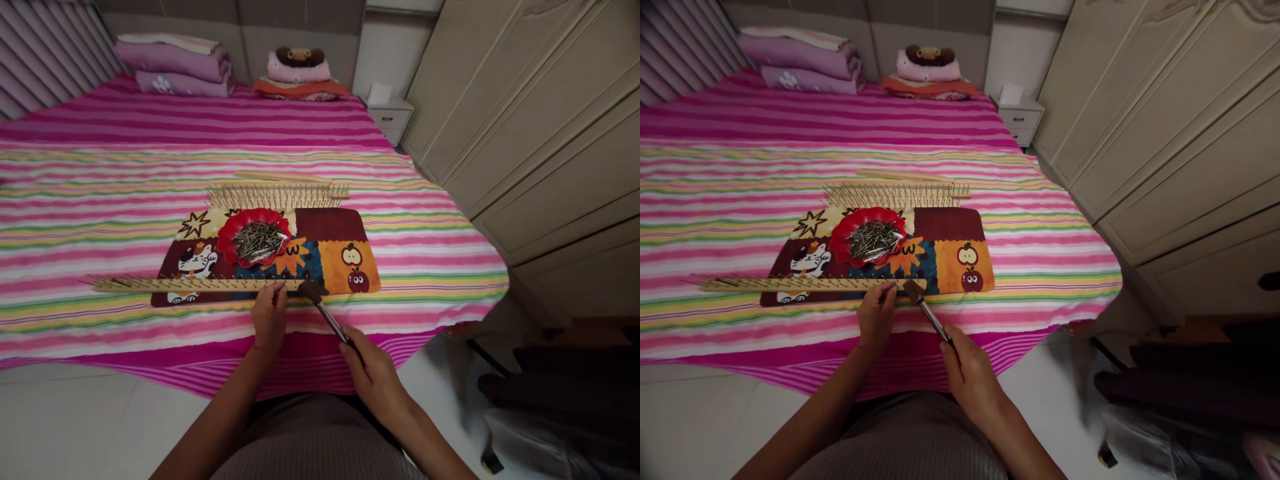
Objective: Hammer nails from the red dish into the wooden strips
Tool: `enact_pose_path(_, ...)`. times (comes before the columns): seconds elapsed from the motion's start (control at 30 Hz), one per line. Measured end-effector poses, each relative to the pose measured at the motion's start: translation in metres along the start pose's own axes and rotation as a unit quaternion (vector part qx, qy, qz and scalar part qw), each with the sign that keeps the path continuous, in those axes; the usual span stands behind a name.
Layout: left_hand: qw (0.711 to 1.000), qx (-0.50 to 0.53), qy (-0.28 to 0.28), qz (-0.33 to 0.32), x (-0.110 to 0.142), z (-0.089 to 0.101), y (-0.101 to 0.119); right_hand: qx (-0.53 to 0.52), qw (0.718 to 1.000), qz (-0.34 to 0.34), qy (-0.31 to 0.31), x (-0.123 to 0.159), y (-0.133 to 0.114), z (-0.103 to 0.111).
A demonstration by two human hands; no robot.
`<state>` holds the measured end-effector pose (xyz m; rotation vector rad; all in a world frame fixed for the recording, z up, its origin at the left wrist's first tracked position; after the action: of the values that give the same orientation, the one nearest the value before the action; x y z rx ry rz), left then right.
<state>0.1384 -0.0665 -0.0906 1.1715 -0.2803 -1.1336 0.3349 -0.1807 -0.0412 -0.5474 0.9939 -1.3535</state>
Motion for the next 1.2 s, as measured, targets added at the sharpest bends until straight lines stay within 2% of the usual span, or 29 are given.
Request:
enact_pose_path(0.07,0.999,-0.003,-0.008,-0.031,0.002,0.009,0.003,0.018,1.0,-0.011,-0.016,0.011,0.023,-0.006)
enact_pose_path(0.17,0.995,-0.016,0.006,-0.097,-0.007,0.033,0.013,0.049,0.998,-0.022,-0.043,0.026,0.056,-0.015)
enact_pose_path(0.23,0.988,-0.052,0.018,-0.143,-0.026,0.049,0.023,0.069,0.996,-0.028,-0.056,0.034,0.07,-0.02)
enact_pose_path(0.3,0.982,-0.123,0.014,-0.145,-0.057,0.056,0.031,0.084,0.994,-0.028,-0.068,0.039,0.078,-0.024)
enact_pose_path(0.37,0.967,-0.218,-0.037,-0.126,-0.091,0.05,0.034,0.094,0.992,-0.029,-0.078,0.041,0.08,-0.027)
enact_pose_path(0.4,0.952,-0.267,-0.09,-0.119,-0.106,0.041,0.034,0.097,0.991,-0.03,-0.082,0.041,0.081,-0.028)
enact_pose_path(0.47,0.907,-0.357,-0.196,-0.109,-0.129,0.021,0.031,0.104,0.99,-0.034,-0.086,0.04,0.08,-0.029)
enact_pose_path(0.53,0.862,-0.426,-0.259,-0.095,-0.143,0.003,0.028,0.114,0.989,-0.034,-0.085,0.04,0.079,-0.03)
enact_pose_path(0.63,0.826,-0.463,-0.305,-0.101,-0.152,-0.016,0.03,0.128,0.988,-0.031,-0.085,0.041,0.079,-0.03)
enact_pose_path(0.77,0.812,-0.465,-0.333,-0.118,-0.154,-0.025,0.036,0.136,0.986,-0.034,-0.086,0.042,0.08,-0.031)
enact_pose_path(0.87,0.811,-0.451,-0.349,-0.128,-0.154,-0.024,0.036,0.136,0.986,-0.033,-0.089,0.041,0.078,-0.031)
enact_pose_path(0.97,0.829,-0.419,-0.34,-0.146,-0.156,-0.019,0.033,0.137,0.986,-0.036,-0.091,0.041,0.076,-0.03)
enact_pose_path(1.07,0.869,-0.363,-0.314,-0.124,-0.162,-0.01,0.025,0.141,0.985,-0.037,-0.089,0.04,0.076,-0.031)
enact_pose_path(1.2,0.932,-0.24,-0.271,-0.018,-0.174,0.004,0.013,0.138,0.986,-0.041,-0.089,0.039,0.077,-0.032)
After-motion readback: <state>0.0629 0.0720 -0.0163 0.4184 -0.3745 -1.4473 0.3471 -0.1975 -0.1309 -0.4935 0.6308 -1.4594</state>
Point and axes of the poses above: each hand's wrist, its own x-axis away from the middle knuckle, its own z-axis out of the back of the hand, y = z × x, the point moved 4 cm from there along -x, towards the middle knuckle, and after that the axes turned 12 degrees about y, right-handed, at the moved point
